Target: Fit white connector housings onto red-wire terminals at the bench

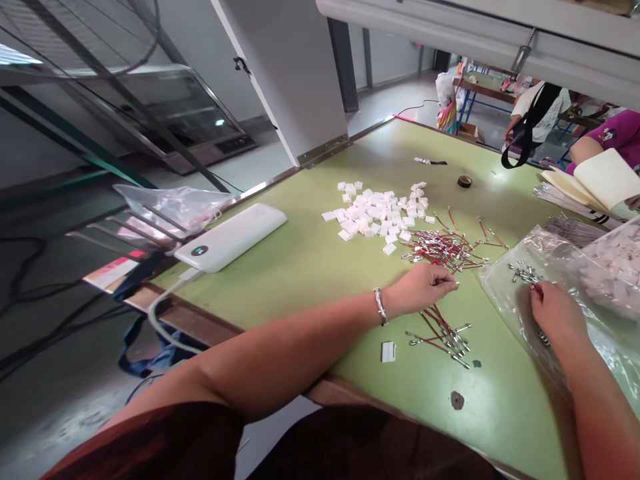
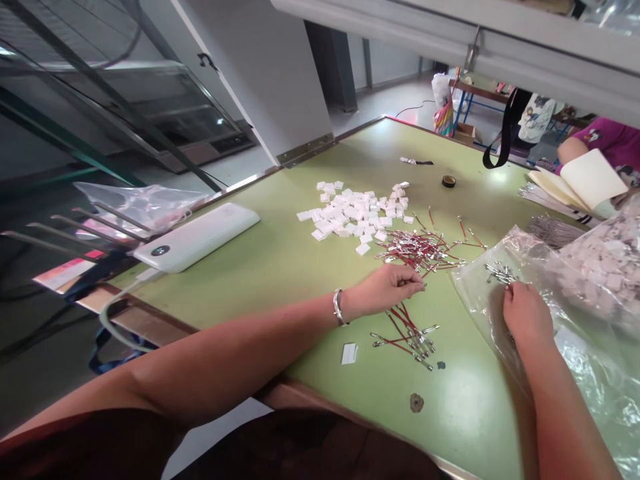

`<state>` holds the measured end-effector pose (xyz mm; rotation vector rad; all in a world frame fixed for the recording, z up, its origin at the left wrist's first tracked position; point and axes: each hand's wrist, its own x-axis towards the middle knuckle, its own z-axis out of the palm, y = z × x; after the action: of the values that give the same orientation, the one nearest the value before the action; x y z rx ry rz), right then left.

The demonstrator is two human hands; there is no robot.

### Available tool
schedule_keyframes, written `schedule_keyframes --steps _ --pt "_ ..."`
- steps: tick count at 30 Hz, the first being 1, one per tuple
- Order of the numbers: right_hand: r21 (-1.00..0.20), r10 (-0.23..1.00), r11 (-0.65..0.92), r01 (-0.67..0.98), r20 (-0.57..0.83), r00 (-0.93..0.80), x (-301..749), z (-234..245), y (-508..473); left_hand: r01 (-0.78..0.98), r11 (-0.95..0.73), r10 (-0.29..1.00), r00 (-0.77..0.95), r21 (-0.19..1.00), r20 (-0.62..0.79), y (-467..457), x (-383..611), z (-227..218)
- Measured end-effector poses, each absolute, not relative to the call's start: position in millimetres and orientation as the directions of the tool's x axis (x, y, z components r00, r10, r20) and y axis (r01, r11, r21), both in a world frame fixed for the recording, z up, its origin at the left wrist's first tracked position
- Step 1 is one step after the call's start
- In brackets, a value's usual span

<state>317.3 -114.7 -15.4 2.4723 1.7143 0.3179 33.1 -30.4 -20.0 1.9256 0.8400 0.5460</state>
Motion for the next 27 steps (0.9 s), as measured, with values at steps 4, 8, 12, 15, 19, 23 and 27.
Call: schedule_keyframes --steps 4,8,12,15,19,23,27 --pt "0.114 0.932 -0.348 0.930 0.146 0.331 325.8 -8.9 -122.5 0.323 -0.360 0.733 0.679 0.875 0.050 -31.5 31.9 -17.9" --pt "-0.215 0.903 -0.278 0.936 0.275 0.331 298.7 -0.5 -138.0 0.298 -0.403 0.704 0.705 0.866 0.085 -37.2 32.3 -15.4" --pt "-0.623 0.959 -0.021 0.782 0.210 0.193 244.7 -1.8 -145.3 0.255 -0.474 0.642 0.755 0.843 0.132 -43.8 33.1 -14.4" --pt "-0.649 0.964 0.061 0.758 0.234 0.123 215.9 -4.0 -143.6 0.239 -0.512 0.608 0.779 0.825 0.152 -46.8 33.1 -14.4" --pt "-0.644 0.967 0.097 0.758 0.243 0.083 207.0 -4.5 -141.4 0.234 -0.540 0.579 0.801 0.808 0.155 -48.5 33.6 -15.2" --pt "-0.616 0.969 0.107 0.781 0.241 0.057 209.6 -7.1 -142.1 0.249 -0.537 0.588 0.796 0.806 0.145 -48.8 34.3 -16.1" --pt "-0.579 0.954 0.204 0.790 0.298 -0.028 212.2 -10.5 -142.1 0.250 -0.582 0.567 0.807 0.774 0.165 -47.3 32.7 -16.5"
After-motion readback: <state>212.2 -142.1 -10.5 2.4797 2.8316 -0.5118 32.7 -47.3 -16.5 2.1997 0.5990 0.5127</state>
